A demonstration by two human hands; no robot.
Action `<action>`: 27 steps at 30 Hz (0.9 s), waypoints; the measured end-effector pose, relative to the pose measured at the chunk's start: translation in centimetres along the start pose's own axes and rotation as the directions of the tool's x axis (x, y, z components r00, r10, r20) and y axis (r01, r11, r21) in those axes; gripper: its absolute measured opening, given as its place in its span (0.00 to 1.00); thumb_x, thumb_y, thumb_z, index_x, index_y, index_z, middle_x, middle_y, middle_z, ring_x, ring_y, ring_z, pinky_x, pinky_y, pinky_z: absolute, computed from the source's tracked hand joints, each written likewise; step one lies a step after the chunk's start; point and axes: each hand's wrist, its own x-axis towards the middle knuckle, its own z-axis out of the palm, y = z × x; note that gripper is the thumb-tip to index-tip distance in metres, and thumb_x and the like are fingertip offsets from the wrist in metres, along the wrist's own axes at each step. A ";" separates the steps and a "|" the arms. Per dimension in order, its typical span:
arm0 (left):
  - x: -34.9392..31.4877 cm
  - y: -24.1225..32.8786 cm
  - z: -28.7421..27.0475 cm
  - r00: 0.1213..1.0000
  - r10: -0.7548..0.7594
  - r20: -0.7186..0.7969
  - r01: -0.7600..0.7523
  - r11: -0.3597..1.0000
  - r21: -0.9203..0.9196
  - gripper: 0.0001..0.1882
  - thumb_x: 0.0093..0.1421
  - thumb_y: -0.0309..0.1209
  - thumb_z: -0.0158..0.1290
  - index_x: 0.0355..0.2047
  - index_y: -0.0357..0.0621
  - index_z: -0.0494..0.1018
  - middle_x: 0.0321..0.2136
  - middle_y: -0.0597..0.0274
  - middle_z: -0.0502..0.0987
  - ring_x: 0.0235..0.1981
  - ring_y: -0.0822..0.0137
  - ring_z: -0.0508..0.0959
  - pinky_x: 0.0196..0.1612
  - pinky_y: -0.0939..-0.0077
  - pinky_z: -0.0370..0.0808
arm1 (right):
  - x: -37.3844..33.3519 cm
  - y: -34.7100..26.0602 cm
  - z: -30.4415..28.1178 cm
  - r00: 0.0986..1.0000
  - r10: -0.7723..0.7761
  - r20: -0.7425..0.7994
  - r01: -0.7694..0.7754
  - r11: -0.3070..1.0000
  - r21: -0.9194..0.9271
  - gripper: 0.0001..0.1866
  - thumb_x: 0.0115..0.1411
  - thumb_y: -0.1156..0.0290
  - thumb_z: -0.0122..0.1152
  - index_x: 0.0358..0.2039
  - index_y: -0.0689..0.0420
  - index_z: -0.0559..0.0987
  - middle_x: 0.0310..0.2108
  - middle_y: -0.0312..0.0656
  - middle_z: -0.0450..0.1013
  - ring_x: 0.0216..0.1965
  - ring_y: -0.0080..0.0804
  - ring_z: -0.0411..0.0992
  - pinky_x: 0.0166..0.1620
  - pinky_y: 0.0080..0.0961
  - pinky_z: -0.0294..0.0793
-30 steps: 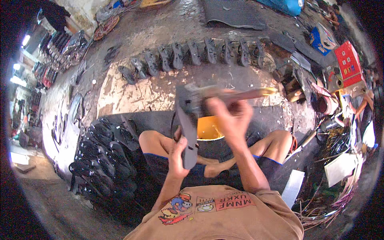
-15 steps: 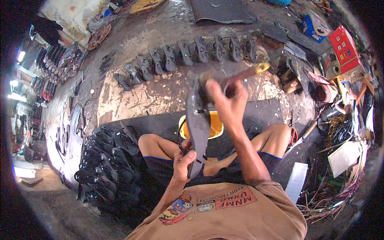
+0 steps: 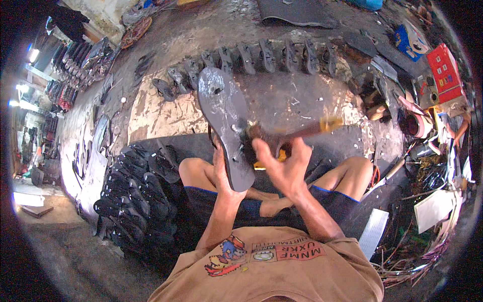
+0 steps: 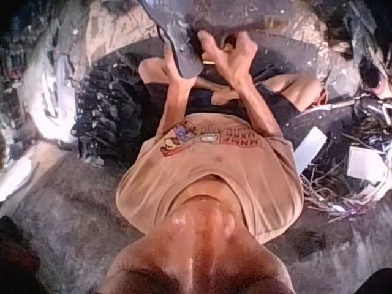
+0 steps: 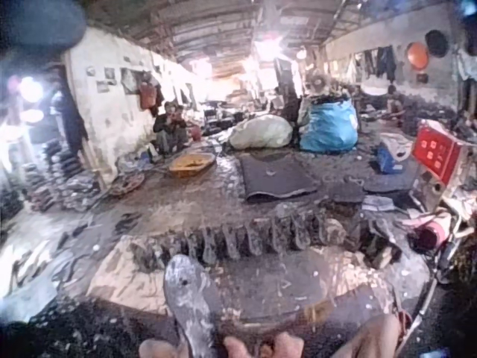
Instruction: The person sits on the floor and repeatedly paints the soles of black flip-flops with a dark substance using a brush. They pick up each slipper, apply the coating, and place it in a growing row on the floor.
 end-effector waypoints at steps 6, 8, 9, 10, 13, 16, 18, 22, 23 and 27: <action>0.3 1.2 -0.6 0.999 0.030 -0.028 -0.029 0.998 0.054 0.24 0.75 0.51 0.44 0.60 0.48 0.71 0.48 0.61 0.78 0.46 0.63 0.80 0.52 0.62 0.78 | 1.3 4.3 1.1 0.999 0.027 -0.019 -0.025 0.993 0.114 0.18 0.55 0.62 0.78 0.36 0.63 0.83 0.30 0.44 0.82 0.30 0.32 0.78 0.35 0.32 0.77; 1.4 1.7 -1.5 0.994 0.110 -0.017 -0.109 0.994 0.032 0.24 0.75 0.50 0.45 0.61 0.50 0.71 0.46 0.61 0.79 0.44 0.64 0.80 0.48 0.64 0.79 | 2.9 3.4 1.7 0.971 0.171 -0.167 -0.163 0.985 0.061 0.11 0.60 0.69 0.74 0.35 0.63 0.83 0.30 0.42 0.82 0.29 0.24 0.74 0.34 0.27 0.75; 1.6 1.6 -2.0 0.992 0.088 -0.094 -0.084 0.996 0.039 0.23 0.75 0.50 0.45 0.61 0.49 0.71 0.47 0.61 0.79 0.45 0.64 0.81 0.47 0.64 0.80 | 2.7 2.9 2.7 0.955 0.144 -0.258 -0.066 0.955 0.289 0.14 0.58 0.65 0.77 0.34 0.63 0.83 0.29 0.41 0.81 0.29 0.26 0.74 0.36 0.30 0.76; 2.0 1.6 -2.6 0.982 0.073 -0.174 -0.067 0.997 0.039 0.23 0.75 0.49 0.46 0.61 0.49 0.70 0.48 0.61 0.79 0.45 0.63 0.81 0.46 0.64 0.80 | 0.4 2.3 3.4 0.994 0.048 -0.096 -0.040 0.995 0.092 0.16 0.57 0.63 0.77 0.34 0.63 0.83 0.30 0.41 0.80 0.31 0.26 0.74 0.38 0.32 0.76; 4.6 7.0 -0.8 0.898 0.142 -0.417 -0.055 0.975 0.214 0.24 0.73 0.43 0.52 0.62 0.40 0.69 0.50 0.56 0.80 0.44 0.65 0.82 0.47 0.66 0.81 | -2.9 1.1 3.6 0.961 -0.030 0.276 0.032 0.999 -0.005 0.20 0.53 0.64 0.79 0.39 0.64 0.82 0.34 0.37 0.79 0.34 0.28 0.75 0.39 0.28 0.75; 12.7 16.9 -6.4 0.876 0.446 -0.182 -0.410 0.889 0.203 0.26 0.64 0.34 0.57 0.60 0.38 0.69 0.48 0.54 0.79 0.44 0.63 0.81 0.46 0.62 0.81 | -1.2 4.3 0.2 0.895 0.424 0.136 -0.430 0.903 0.014 0.23 0.60 0.62 0.72 0.48 0.66 0.80 0.42 0.42 0.78 0.41 0.30 0.74 0.44 0.29 0.75; 20.0 25.1 -14.9 0.895 0.442 -0.065 -0.414 0.874 0.255 0.28 0.61 0.32 0.57 0.62 0.42 0.69 0.48 0.55 0.79 0.44 0.62 0.81 0.43 0.59 0.81 | 1.8 4.2 0.2 0.846 0.525 -0.089 -0.526 0.850 0.016 0.27 0.65 0.61 0.68 0.57 0.63 0.74 0.51 0.50 0.76 0.48 0.42 0.74 0.51 0.38 0.75; 33.0 30.0 -32.8 0.856 0.479 -0.196 -0.419 0.864 0.280 0.21 0.64 0.33 0.56 0.57 0.41 0.70 0.45 0.53 0.78 0.42 0.58 0.81 0.41 0.54 0.83 | 5.3 12.3 0.5 0.906 0.416 -0.074 -0.420 0.906 -0.053 0.33 0.67 0.58 0.66 0.62 0.68 0.70 0.55 0.51 0.72 0.53 0.37 0.70 0.59 0.38 0.70; 35.8 27.7 -35.7 0.840 0.455 -0.295 -0.407 0.889 0.211 0.18 0.67 0.32 0.54 0.55 0.40 0.71 0.44 0.53 0.78 0.42 0.58 0.81 0.39 0.52 0.83 | 4.7 14.4 0.9 0.881 0.382 -0.279 -0.435 0.886 -0.161 0.33 0.67 0.57 0.66 0.62 0.69 0.70 0.54 0.50 0.72 0.52 0.37 0.71 0.57 0.36 0.71; 42.7 20.9 -45.7 0.722 0.416 -0.554 -0.422 0.898 0.124 0.16 0.73 0.36 0.47 0.53 0.38 0.70 0.42 0.54 0.80 0.42 0.56 0.82 0.37 0.45 0.82 | 5.2 15.2 1.9 0.899 0.428 -0.097 -0.439 0.881 -0.176 0.30 0.66 0.55 0.67 0.56 0.68 0.73 0.46 0.44 0.75 0.43 0.32 0.73 0.49 0.29 0.73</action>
